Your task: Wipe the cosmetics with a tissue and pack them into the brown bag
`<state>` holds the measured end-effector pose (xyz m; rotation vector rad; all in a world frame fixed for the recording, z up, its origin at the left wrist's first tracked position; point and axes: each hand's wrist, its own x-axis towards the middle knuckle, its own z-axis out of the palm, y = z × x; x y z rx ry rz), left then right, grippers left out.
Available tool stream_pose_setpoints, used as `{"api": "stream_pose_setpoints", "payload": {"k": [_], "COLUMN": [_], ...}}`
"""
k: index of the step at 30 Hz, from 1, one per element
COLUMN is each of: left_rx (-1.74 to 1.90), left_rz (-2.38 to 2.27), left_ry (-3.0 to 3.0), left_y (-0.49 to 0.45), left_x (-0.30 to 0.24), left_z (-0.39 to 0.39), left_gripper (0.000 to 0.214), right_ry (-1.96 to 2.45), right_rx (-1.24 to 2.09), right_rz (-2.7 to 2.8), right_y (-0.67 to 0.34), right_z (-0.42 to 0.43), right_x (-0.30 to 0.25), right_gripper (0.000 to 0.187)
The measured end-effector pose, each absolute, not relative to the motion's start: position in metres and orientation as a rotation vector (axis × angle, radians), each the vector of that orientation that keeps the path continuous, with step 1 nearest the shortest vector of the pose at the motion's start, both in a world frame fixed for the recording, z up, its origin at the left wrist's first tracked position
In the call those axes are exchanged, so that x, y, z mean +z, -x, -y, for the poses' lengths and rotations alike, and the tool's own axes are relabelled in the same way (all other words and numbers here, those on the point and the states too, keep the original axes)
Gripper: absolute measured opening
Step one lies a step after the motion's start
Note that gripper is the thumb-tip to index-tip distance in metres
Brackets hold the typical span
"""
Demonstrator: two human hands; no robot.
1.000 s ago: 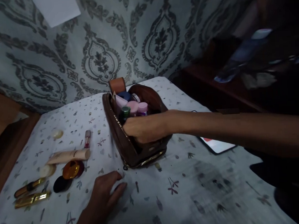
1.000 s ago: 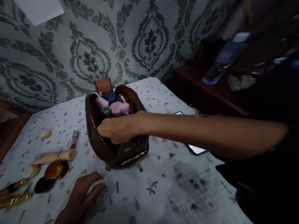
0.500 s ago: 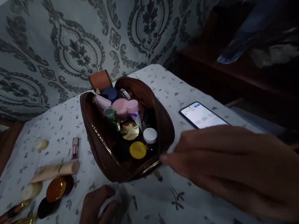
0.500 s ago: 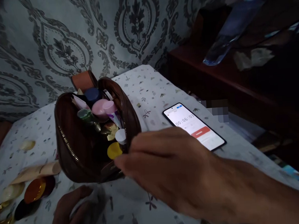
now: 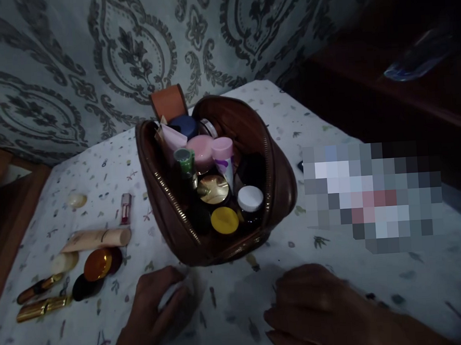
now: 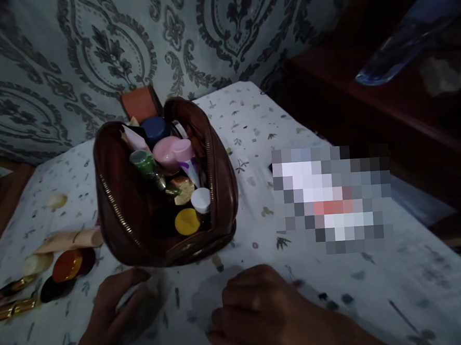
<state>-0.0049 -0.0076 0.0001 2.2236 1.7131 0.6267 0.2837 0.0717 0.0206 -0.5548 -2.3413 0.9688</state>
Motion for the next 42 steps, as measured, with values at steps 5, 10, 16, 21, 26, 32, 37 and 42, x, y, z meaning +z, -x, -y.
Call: {"api": "stream_pose_setpoints", "payload": {"k": [5, 10, 16, 21, 26, 32, 37, 42], "left_rx": [0.786, 0.875, 0.842, 0.825, 0.87, 0.943, 0.916, 0.881], "left_rz": [-1.633, -1.623, -1.69, -1.816, -1.926, -1.924, -1.89, -1.904], "left_ry": [-2.228, -2.426, -2.61, -2.628, -2.52, -2.399, -2.385, -2.336], "left_y": [0.002, -0.003, 0.002, 0.027, 0.059, 0.073, 0.072, 0.075], "left_x": [0.0, -0.001, 0.014, 0.027, 0.022, -0.002, -0.008, -0.01], "left_z": [0.003, 0.013, 0.038, 0.067, 0.102, 0.124, 0.123, 0.125], "left_gripper": [0.031, 0.033, 0.029, 0.027, 0.028, 0.028, 0.027, 0.025], "right_ry": [0.468, 0.415, 0.339, 0.28, 0.499, 0.787, 0.943, 0.913], "right_rx": [0.989, 0.961, 0.858, 0.57, -0.126, -0.286, 0.096, 0.246], "right_rz": [2.446, 2.476, 2.47, 2.467, 2.305, 2.549, 3.037, 3.334], "right_y": [-0.27, -0.243, -0.209, -0.198, -0.205, -0.221, -0.205, -0.18], "right_z": [-0.061, -0.05, -0.035, -0.027, -0.057, -0.096, -0.106, -0.112], "right_x": [0.017, 0.007, 0.011, 0.026, 0.052, 0.076, 0.1, 0.121], "right_gripper": [0.027, 0.034, 0.031, 0.024, 0.009, 0.031, 0.026, 0.018]}}
